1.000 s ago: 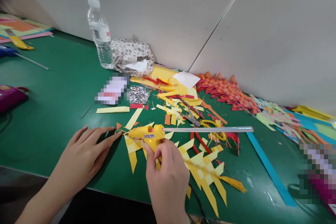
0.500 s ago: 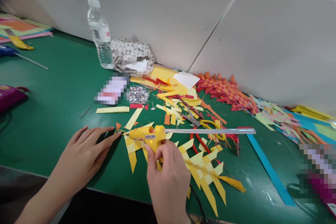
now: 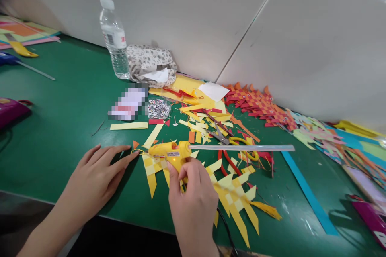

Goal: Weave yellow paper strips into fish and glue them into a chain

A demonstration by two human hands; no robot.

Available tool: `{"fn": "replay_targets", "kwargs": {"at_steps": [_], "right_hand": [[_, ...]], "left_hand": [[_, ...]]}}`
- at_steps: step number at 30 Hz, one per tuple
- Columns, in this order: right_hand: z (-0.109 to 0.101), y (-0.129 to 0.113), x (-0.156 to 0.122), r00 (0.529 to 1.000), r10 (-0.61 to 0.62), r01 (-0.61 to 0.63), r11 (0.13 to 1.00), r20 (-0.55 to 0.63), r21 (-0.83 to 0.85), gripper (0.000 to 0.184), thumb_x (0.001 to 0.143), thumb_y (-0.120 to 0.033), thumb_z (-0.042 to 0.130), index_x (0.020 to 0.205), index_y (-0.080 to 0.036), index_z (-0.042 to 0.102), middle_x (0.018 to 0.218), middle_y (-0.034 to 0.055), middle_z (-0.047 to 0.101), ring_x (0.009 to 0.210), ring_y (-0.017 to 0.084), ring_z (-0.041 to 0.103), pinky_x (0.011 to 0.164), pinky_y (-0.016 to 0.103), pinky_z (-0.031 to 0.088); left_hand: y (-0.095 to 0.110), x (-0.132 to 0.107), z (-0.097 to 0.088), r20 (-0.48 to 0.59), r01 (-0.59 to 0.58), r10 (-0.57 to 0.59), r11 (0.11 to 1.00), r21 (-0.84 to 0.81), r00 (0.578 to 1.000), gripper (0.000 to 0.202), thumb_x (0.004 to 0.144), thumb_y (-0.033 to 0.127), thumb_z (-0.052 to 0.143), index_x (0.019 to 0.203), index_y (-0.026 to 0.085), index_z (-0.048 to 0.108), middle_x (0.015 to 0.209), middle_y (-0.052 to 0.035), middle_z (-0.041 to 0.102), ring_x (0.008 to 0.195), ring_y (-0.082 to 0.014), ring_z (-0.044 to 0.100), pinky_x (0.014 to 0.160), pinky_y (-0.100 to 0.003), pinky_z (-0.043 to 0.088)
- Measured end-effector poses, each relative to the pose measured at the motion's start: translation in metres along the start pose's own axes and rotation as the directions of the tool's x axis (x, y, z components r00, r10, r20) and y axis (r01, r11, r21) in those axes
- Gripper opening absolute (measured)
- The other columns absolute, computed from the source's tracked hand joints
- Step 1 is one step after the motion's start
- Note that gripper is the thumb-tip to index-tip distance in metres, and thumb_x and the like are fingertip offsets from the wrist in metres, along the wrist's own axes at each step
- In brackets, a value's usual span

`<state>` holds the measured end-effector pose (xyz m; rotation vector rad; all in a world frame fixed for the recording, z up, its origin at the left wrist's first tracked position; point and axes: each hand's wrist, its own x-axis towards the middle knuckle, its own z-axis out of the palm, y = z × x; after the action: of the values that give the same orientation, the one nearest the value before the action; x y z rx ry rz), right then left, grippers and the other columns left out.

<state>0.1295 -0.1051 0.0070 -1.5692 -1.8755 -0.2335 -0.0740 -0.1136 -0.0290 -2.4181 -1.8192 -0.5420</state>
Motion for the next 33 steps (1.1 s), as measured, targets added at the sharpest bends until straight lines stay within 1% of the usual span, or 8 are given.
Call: {"fn": "replay_targets", "kwargs": {"at_steps": [5, 10, 17, 22, 26, 33], "right_hand": [[0.0026, -0.0021, 0.0002, 1.000, -0.017, 0.017, 1.000, 0.026, -0.008, 0.031, 0.082, -0.035, 0.056, 0.066, -0.022, 0.033, 0.061, -0.0048, 0.046, 0.051, 0.008, 0.043, 0.048, 0.019, 0.032], [0.0038, -0.0007, 0.0006, 0.999, -0.011, 0.011, 1.000, 0.032, -0.022, 0.030, 0.083, -0.034, 0.055, 0.066, -0.022, 0.033, 0.062, -0.0042, 0.047, 0.053, 0.009, 0.045, 0.048, 0.019, 0.033], [0.0050, -0.0001, 0.0002, 0.999, 0.000, 0.001, 0.999, 0.040, -0.032, 0.030, 0.083, -0.036, 0.055, 0.067, -0.022, 0.034, 0.058, -0.0054, 0.042, 0.051, 0.009, 0.041, 0.047, 0.019, 0.031], [0.0026, 0.0009, -0.0008, 1.000, -0.002, 0.003, 0.999, 0.026, -0.033, 0.031, 0.082, -0.036, 0.056, 0.065, -0.022, 0.033, 0.057, -0.0054, 0.042, 0.050, 0.009, 0.042, 0.047, 0.019, 0.031], [0.0004, 0.0016, -0.0003, 1.000, -0.005, 0.005, 1.000, 0.016, -0.017, 0.031, 0.082, -0.035, 0.057, 0.065, -0.022, 0.033, 0.058, -0.0050, 0.042, 0.053, 0.009, 0.045, 0.048, 0.019, 0.032], [0.0004, 0.0013, -0.0012, 0.999, -0.012, 0.013, 1.000, 0.029, -0.022, 0.031, 0.083, -0.034, 0.056, 0.066, -0.021, 0.034, 0.058, -0.0057, 0.042, 0.050, 0.008, 0.042, 0.047, 0.019, 0.031]], "left_hand": [[0.0000, -0.0001, -0.0005, 0.001, -0.003, 0.003, 1.000, 0.004, 1.000, 0.042, 0.084, 0.014, 0.043, 0.121, 0.029, 0.055, 0.118, -0.0061, 0.059, 0.105, -0.0246, 0.054, 0.096, -0.050, 0.033], [0.0002, 0.0003, 0.0000, -0.011, -0.001, 0.001, 1.000, 0.002, 1.000, 0.041, 0.084, 0.014, 0.043, 0.120, 0.029, 0.055, 0.117, -0.0063, 0.060, 0.104, -0.0247, 0.054, 0.095, -0.050, 0.034], [0.0000, 0.0003, -0.0002, 0.000, -0.001, 0.001, 1.000, -0.005, 1.000, 0.041, 0.085, 0.013, 0.042, 0.119, 0.029, 0.055, 0.118, -0.0059, 0.059, 0.105, -0.0243, 0.053, 0.096, -0.050, 0.034], [-0.0002, 0.0001, 0.0001, 0.014, 0.005, -0.005, 1.000, -0.005, 1.000, 0.040, 0.085, 0.014, 0.042, 0.120, 0.029, 0.055, 0.117, -0.0058, 0.059, 0.105, -0.0241, 0.053, 0.096, -0.049, 0.034], [-0.0004, 0.0009, 0.0007, 0.016, 0.005, -0.005, 1.000, -0.004, 1.000, 0.040, 0.085, 0.015, 0.042, 0.120, 0.028, 0.055, 0.118, -0.0064, 0.059, 0.106, -0.0246, 0.053, 0.096, -0.050, 0.034], [0.0000, -0.0003, 0.0003, -0.003, 0.002, -0.002, 1.000, -0.003, 1.000, 0.039, 0.085, 0.015, 0.042, 0.120, 0.028, 0.055, 0.117, -0.0062, 0.059, 0.105, -0.0246, 0.053, 0.096, -0.050, 0.034]]}}
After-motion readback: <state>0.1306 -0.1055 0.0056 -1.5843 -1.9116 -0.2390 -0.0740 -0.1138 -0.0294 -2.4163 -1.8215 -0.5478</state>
